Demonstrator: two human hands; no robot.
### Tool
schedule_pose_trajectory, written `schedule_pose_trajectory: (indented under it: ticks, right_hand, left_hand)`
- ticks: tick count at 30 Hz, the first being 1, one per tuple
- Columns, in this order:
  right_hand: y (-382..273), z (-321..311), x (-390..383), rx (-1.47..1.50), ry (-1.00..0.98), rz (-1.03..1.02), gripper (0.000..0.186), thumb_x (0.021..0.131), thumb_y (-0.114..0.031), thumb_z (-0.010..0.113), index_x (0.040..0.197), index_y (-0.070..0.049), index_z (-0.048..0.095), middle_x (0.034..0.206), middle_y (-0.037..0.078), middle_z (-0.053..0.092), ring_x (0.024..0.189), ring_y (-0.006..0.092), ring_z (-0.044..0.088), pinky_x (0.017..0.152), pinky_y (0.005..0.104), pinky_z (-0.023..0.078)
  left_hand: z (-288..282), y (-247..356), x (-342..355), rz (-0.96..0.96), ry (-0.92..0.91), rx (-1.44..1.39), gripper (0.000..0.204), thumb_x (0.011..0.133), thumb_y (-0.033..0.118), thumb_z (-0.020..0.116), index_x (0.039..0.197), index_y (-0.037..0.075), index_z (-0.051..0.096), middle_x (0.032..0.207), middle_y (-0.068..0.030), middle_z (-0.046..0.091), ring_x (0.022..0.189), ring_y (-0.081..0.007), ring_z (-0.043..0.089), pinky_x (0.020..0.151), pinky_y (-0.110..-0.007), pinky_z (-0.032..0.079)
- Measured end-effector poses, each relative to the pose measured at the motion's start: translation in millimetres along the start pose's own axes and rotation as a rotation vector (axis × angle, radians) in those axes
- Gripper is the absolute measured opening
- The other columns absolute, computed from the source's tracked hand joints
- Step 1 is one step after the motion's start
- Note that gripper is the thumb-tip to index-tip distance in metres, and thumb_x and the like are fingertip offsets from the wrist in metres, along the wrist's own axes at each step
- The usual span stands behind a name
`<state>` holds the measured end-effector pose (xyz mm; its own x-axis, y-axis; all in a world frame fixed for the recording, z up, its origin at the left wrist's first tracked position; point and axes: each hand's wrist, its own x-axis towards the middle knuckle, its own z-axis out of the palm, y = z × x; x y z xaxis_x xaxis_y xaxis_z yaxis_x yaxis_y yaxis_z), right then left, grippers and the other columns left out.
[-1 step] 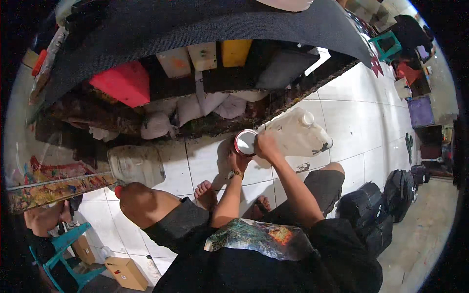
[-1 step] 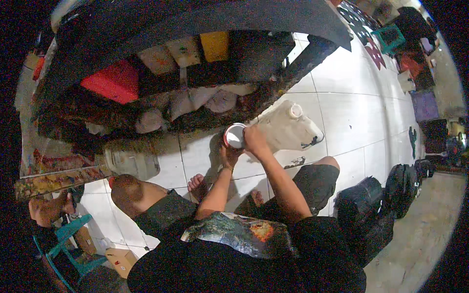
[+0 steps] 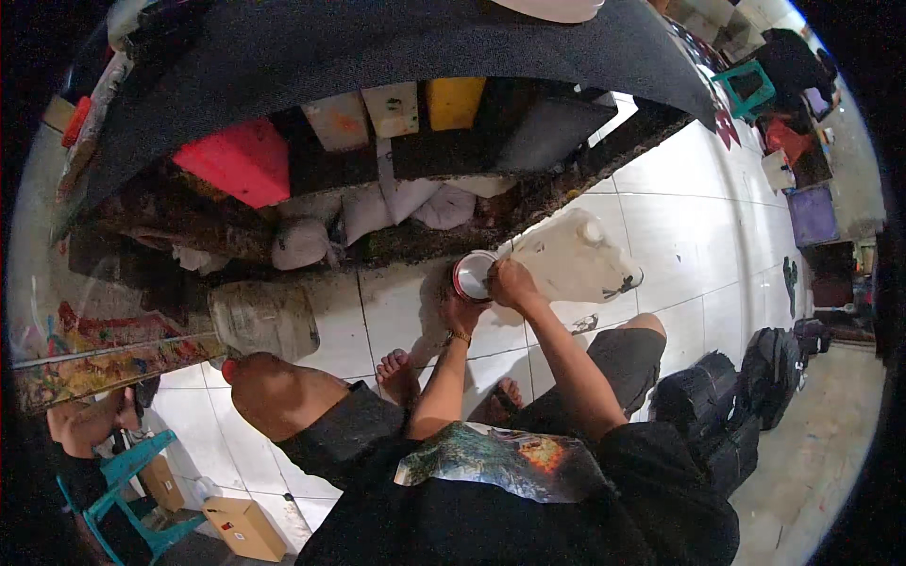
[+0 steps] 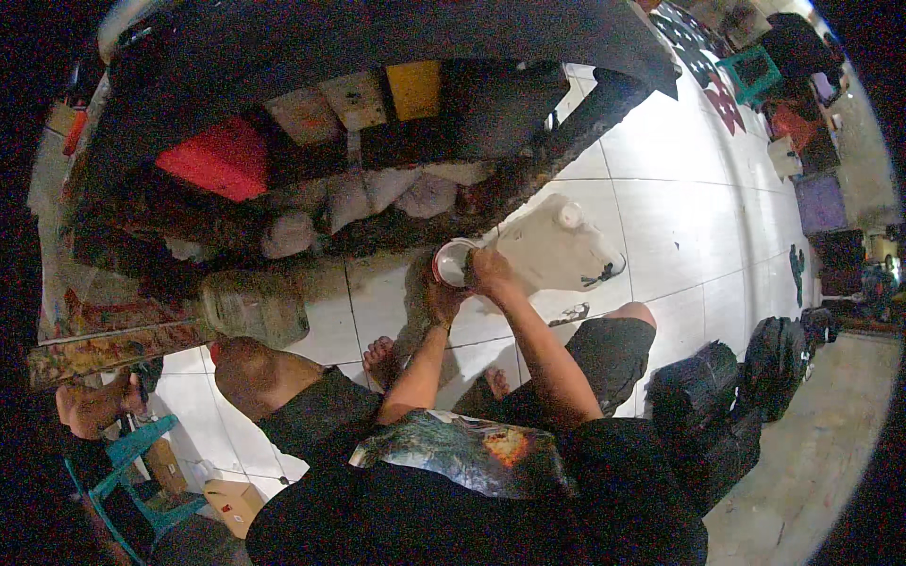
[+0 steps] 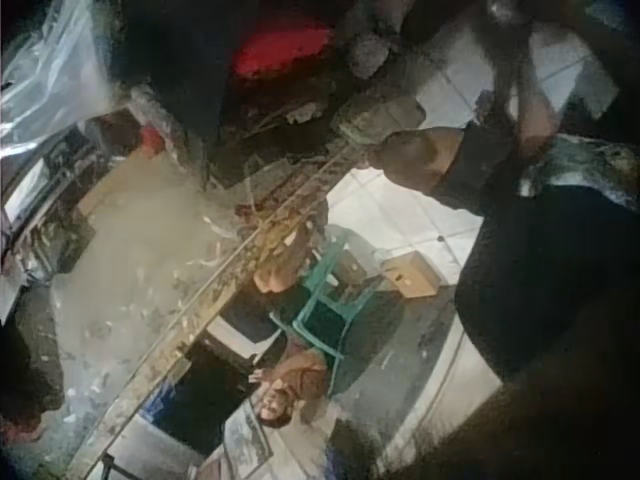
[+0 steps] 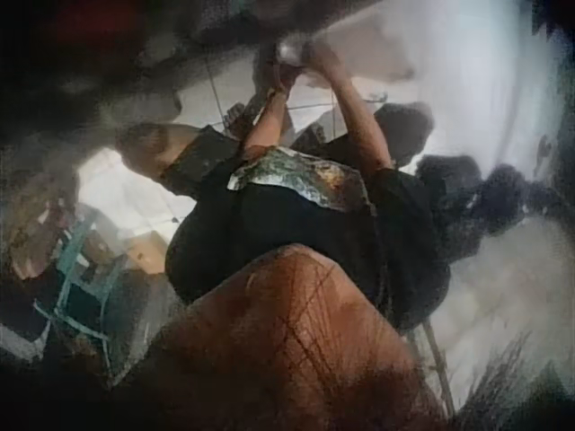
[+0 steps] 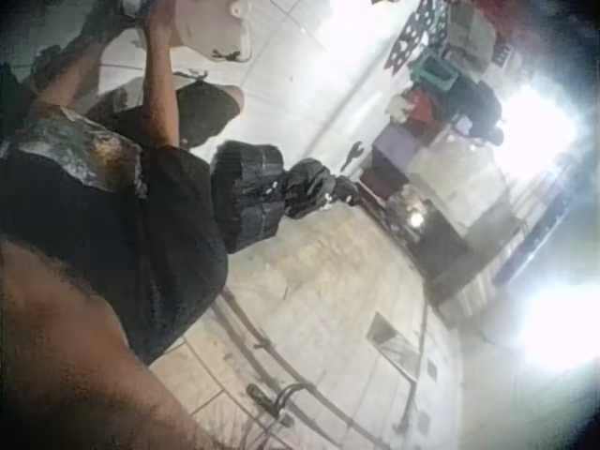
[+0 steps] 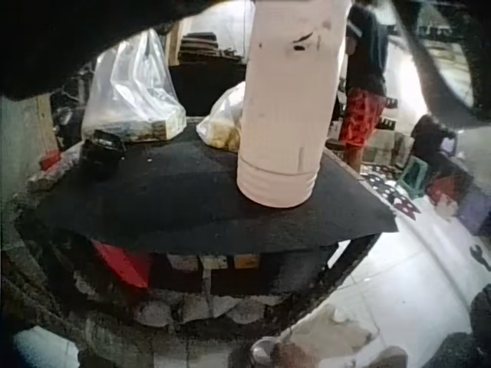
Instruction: The person mixes white paint in a container by hand using a small stick, adding liquid from a large bottle and stirring the mixture.
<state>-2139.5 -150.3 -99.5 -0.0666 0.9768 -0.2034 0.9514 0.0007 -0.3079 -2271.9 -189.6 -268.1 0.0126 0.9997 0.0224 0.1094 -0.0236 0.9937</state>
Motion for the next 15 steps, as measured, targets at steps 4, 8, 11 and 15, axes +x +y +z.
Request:
schedule_pose_trajectory:
  ticks: [4, 8, 11, 15]
  right_hand:
    - [25.6, 1.1, -0.5, 0.276, 0.031, -0.083, 0.016, 0.075, -0.012, 0.065, 0.086, 0.0, 0.07, 0.081, 0.026, 0.066, 0.072, 0.0407, 0.066, 0.067, 0.0477, 0.053]
    - [-9.3, -76.6, -23.3, 0.214, 0.032, -0.04, 0.01, 0.075, -0.009, 0.066, 0.078, 0.001, 0.068, 0.078, 0.025, 0.066, 0.073, 0.043, 0.065, 0.066, 0.0487, 0.052]
    - [-10.1, -123.5, -50.2, 0.204, 0.081, 0.041, 0.011, 0.077, -0.008, 0.063, 0.078, 0.0, 0.07, 0.077, 0.025, 0.066, 0.072, 0.0445, 0.064, 0.068, 0.0496, 0.053]
    - [-55.3, -159.6, -44.3, 0.267, 0.176, -0.057, 0.016, 0.085, -0.013, 0.065, 0.078, 0.001, 0.068, 0.069, 0.026, 0.06, 0.063, 0.0436, 0.061, 0.057, 0.046, 0.049]
  left_hand:
    - [3.3, 21.6, 10.8, 0.054, 0.053, 0.078, 0.092, 0.057, 0.043, 0.089, 0.132, 0.006, 0.05, 0.123, -0.0162, 0.062, 0.11, -0.0331, 0.061, 0.092, -0.043, 0.05]
    - [-17.4, 72.5, 14.4, -0.015, -0.052, 0.195, 0.096, 0.056, 0.039, 0.089, 0.135, 0.006, 0.047, 0.126, -0.0156, 0.06, 0.112, -0.0334, 0.06, 0.093, -0.043, 0.05]
    - [-6.5, 118.3, 12.9, -0.087, -0.164, 0.235, 0.099, 0.054, 0.038, 0.089, 0.137, 0.006, 0.045, 0.13, -0.0153, 0.057, 0.116, -0.0337, 0.058, 0.095, -0.043, 0.048]
    - [-20.7, 33.5, 11.8, 0.093, 0.04, 0.208, 0.104, 0.053, 0.037, 0.09, 0.14, 0.007, 0.042, 0.135, -0.0149, 0.054, 0.122, -0.0343, 0.053, 0.103, -0.044, 0.042]
